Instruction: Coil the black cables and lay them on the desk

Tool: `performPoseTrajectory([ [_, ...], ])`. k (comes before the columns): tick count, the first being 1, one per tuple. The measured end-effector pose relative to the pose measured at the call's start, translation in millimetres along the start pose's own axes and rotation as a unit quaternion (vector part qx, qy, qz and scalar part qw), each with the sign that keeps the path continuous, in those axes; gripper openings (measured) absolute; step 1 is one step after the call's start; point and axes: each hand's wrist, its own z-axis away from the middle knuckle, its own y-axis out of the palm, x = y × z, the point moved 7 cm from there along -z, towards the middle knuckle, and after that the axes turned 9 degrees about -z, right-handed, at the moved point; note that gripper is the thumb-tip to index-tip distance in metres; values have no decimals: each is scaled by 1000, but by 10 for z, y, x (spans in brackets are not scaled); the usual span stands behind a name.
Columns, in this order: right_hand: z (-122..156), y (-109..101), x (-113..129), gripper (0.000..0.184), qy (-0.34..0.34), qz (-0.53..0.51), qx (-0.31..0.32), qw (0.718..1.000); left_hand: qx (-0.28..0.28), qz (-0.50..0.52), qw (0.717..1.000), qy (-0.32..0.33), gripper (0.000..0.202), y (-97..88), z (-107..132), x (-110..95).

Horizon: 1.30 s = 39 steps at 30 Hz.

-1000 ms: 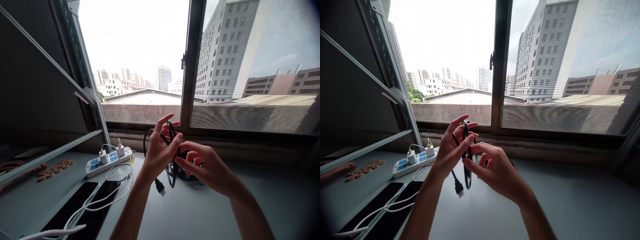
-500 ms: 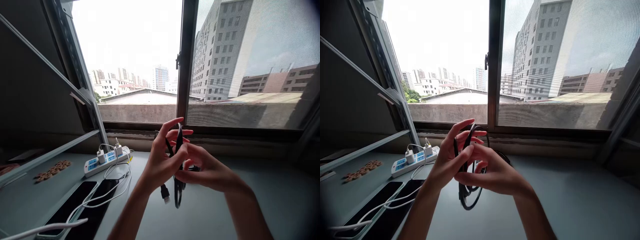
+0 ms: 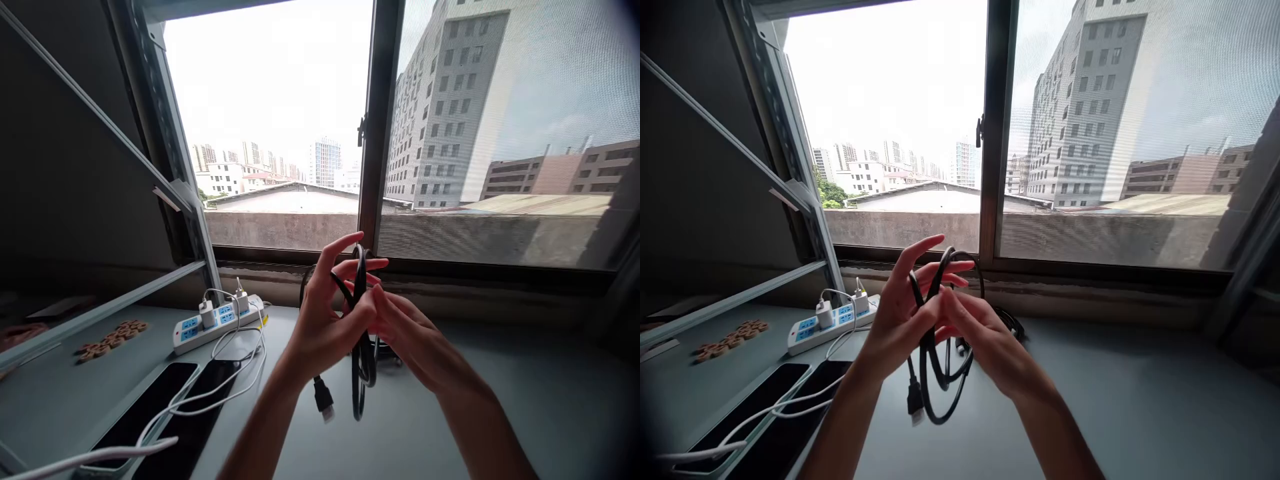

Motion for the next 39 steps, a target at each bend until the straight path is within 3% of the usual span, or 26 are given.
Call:
performPoseTrajectory([
  [3, -17, 29, -104, 30, 37, -68, -6, 997, 16, 21, 1000, 12, 51, -7, -6, -2],
  [5, -29, 83, -150, 30, 49, -103, 22, 993, 48, 55, 997, 3, 51, 8, -4, 5],
  [11, -67, 113, -135, 29, 25, -141, 53, 988, 72, 60, 995, -33, 50, -18, -25, 44],
  [15, -76, 104, -78, 27, 11, -60, 62, 996, 57, 48, 996, -38, 47, -54, -56, 94],
  [19, -97, 29, 8, 27, -27, 65, 27, 997, 55, 0, 998, -19, 41, -106, -77, 126],
  [22, -101, -170, 104, 21, -62, 79, -68, 993, 29, -50, 998, 9, 37, -208, -103, 120],
  [25, -54, -427, 246, 14, -106, -22, -165, 980, 11, -52, 998, 31, 33, -302, -137, 119],
  [27, -10, -557, 349, 11, -126, -102, -191, 968, -23, -42, 998, 43, 29, -378, -158, 133],
  [30, 75, -665, 501, 7, -118, -142, -189, 964, -117, -64, 988, 77, 24, -509, -164, 150],
  [35, 356, -747, 714, 9, -97, -103, -178, 974, -224, -146, 951, 156, 24, -665, -123, 119],
  [37, 481, -750, 758, 8, -99, -111, -169, 974, -240, -155, 944, 164, 26, -731, -111, 106],
  [39, 561, -703, 770, 4, -96, -134, -128, 978, -219, -153, 952, 153, 29, -760, -122, 101],
])
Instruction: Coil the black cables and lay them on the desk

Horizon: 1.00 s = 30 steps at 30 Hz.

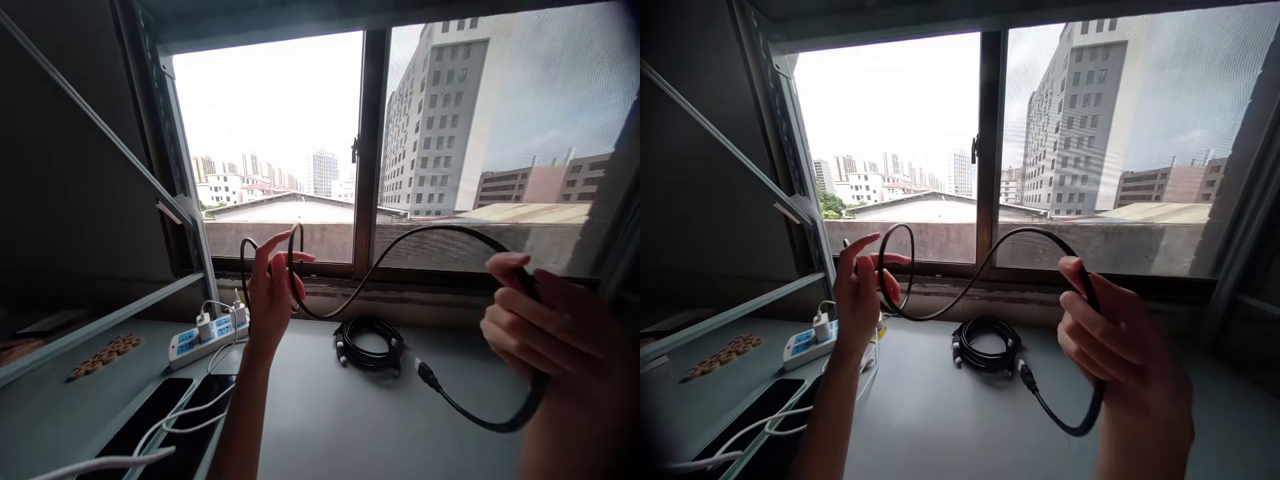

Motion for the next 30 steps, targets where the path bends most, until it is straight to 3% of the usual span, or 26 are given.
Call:
performPoseTrajectory([
  [4, 101, 241, -46, 23, 39, -47, 172, 983, 32, 38, 998, -24, 31, -8, -8, -36],
  [6, 99, 309, -116, 26, 60, 1, 191, 980, 35, 59, 997, -37, 32, 11, 12, -67],
  [11, -25, 223, -268, 30, 65, 205, 30, 976, -11, 40, 999, -5, 31, 34, 100, -210],
  [16, -111, 187, -309, 45, 28, 323, -17, 946, -66, 68, 992, 78, 50, 33, 216, -382],
  [19, -112, 231, -360, 56, 28, 359, -11, 933, -76, 78, 987, 121, 51, 66, 295, -490],
  [22, -103, 294, -410, 66, 19, 375, -22, 927, -88, 87, 982, 143, 53, 93, 358, -584],
  [25, -122, 328, -411, 69, -18, 336, -49, 940, -89, 77, 981, 152, 53, 121, 394, -665],
  [30, -189, 262, -379, 54, -38, 219, -76, 972, -98, 115, 974, 170, 46, 178, 483, -731],
])
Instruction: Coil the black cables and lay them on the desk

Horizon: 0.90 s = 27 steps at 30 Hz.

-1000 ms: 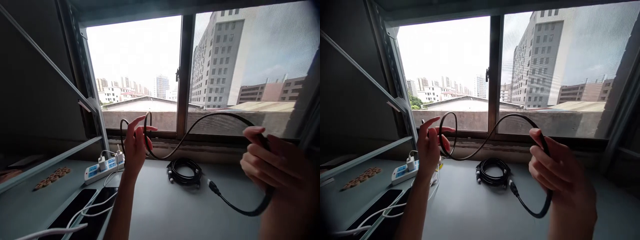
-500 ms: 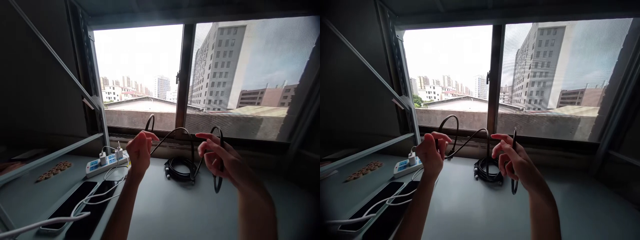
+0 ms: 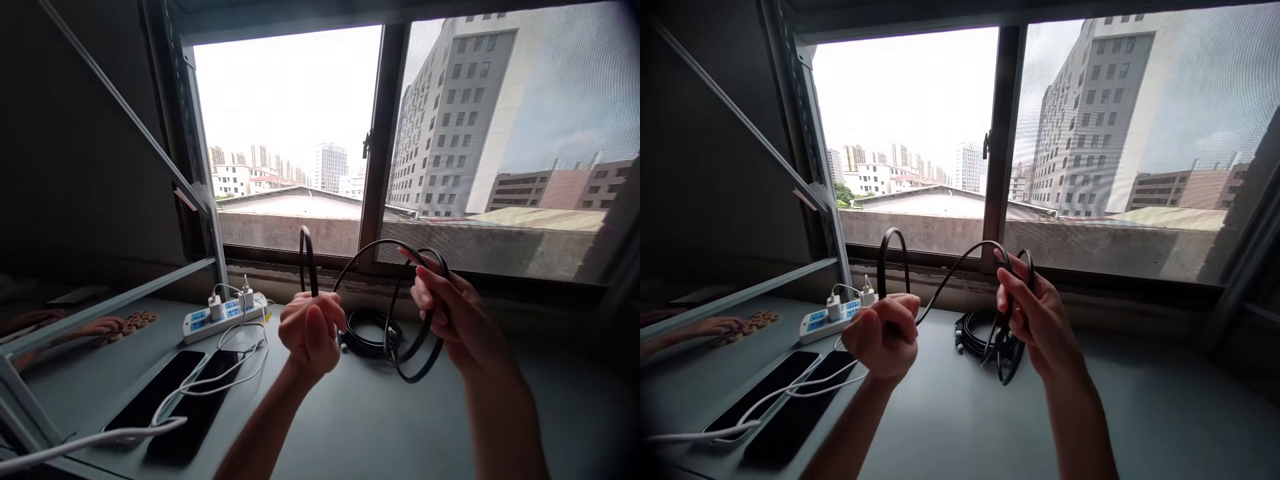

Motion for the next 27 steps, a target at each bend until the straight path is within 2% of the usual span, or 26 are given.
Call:
performPoseTrajectory([
  [3, -16, -3, 13, 44, -11, -35, 20, 999, -27, -6, 1000, 9, 38, 32, 92, -12],
  [5, -11, 15, 12, 42, -22, -20, 36, 999, -10, -40, 999, 33, 31, 98, 135, -32],
  [8, 4, 78, -47, 43, -9, 19, 74, 997, 102, -106, 987, 70, 31, 310, 171, -51],
  [11, 20, 138, -124, 48, 13, 71, 97, 993, 193, -118, 971, 73, 33, 476, 205, -57],
  [15, 24, 176, -151, 53, 9, 109, 89, 990, 321, -80, 943, -18, 34, 663, 305, 1],
  [19, -44, 137, -153, 52, -4, 142, 72, 987, 441, -57, 891, -87, 36, 761, 404, 55],
  [22, -160, 18, -117, 47, -48, 181, 38, 981, 517, -71, 841, -138, 23, 753, 431, 139],
  [23, -201, -25, -110, 44, -60, 189, 28, 980, 540, -72, 825, -154, 18, 737, 433, 170],
  [25, -274, -100, -104, 41, -76, 190, 12, 979, 569, -63, 803, -167, 23, 683, 407, 223],
  [27, -319, -138, -100, 40, -87, 176, 2, 981, 568, -46, 807, -156, 23, 606, 328, 276],
])
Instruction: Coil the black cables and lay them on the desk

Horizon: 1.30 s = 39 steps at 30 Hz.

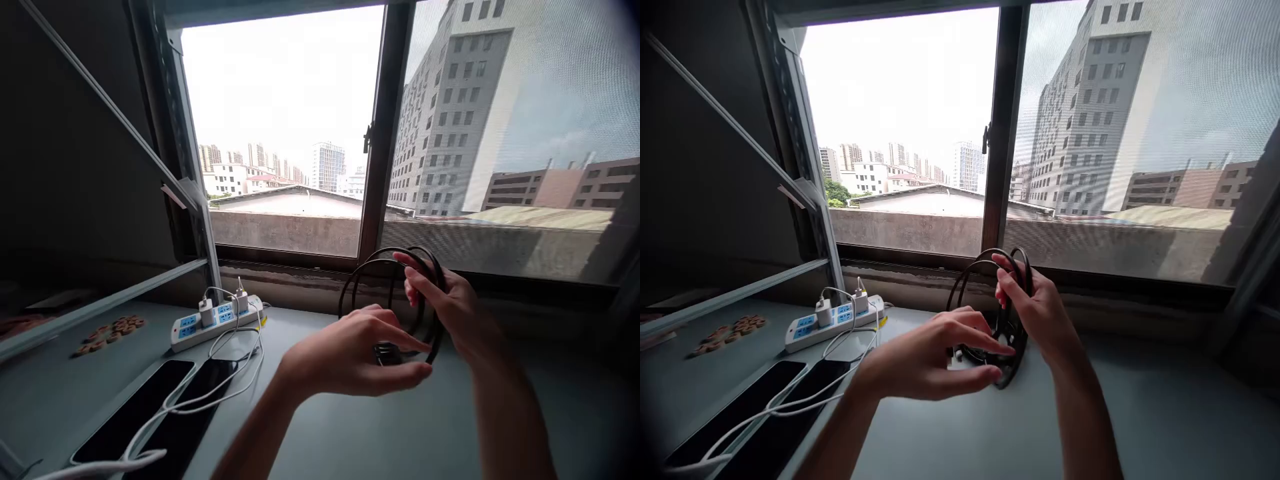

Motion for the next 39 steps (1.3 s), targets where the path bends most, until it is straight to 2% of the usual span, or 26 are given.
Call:
performPoseTrajectory([
  [3, -9, 16, -3, 47, -1, -15, -21, 1000, -72, 7, 997, 15, 17, -235, 49, 127],
  [6, 39, 38, 49, 51, -4, 45, -78, 996, -163, -16, 986, -30, 20, -439, 117, 294],
  [8, 88, 66, 109, 51, -12, 97, -107, 989, -198, -39, 978, -58, 30, -497, 160, 360],
  [12, 199, 153, 180, 55, -4, 123, -101, 987, -175, -68, 979, -83, 58, -421, 168, 426],
  [15, 318, 195, 233, 55, 4, 151, -94, 984, -176, -88, 975, -104, 65, -377, 142, 518],
  [19, 449, 241, 335, 46, -17, 195, -69, 978, -204, -106, 967, -113, 48, -407, 97, 657],
  [24, 457, 362, 453, 21, -126, 240, 40, 962, -291, -120, 947, -57, 14, -565, 127, 645],
  [28, 435, 374, 490, 18, -167, 246, 43, 954, -370, -128, 919, -50, 15, -687, 219, 592],
  [31, 457, 389, 545, 8, -201, 195, 40, 959, -440, -123, 887, -66, 13, -761, 294, 562],
  [33, 468, 400, 560, 6, -209, 153, 51, 965, -476, -116, 868, -75, 18, -782, 323, 542],
  [35, 443, 398, 524, 9, -189, 121, 61, 973, -478, -112, 867, -83, 18, -761, 303, 531],
  [36, 414, 388, 486, 12, -170, 110, 63, 977, -466, -109, 873, -93, 12, -736, 277, 544],
  [37, 376, 371, 437, 16, -149, 102, 62, 982, -448, -99, 882, -110, 13, -704, 248, 576],
  [39, 276, 321, 326, 22, -113, 90, 52, 988, -406, -55, 898, -158, 34, -622, 203, 698],
])
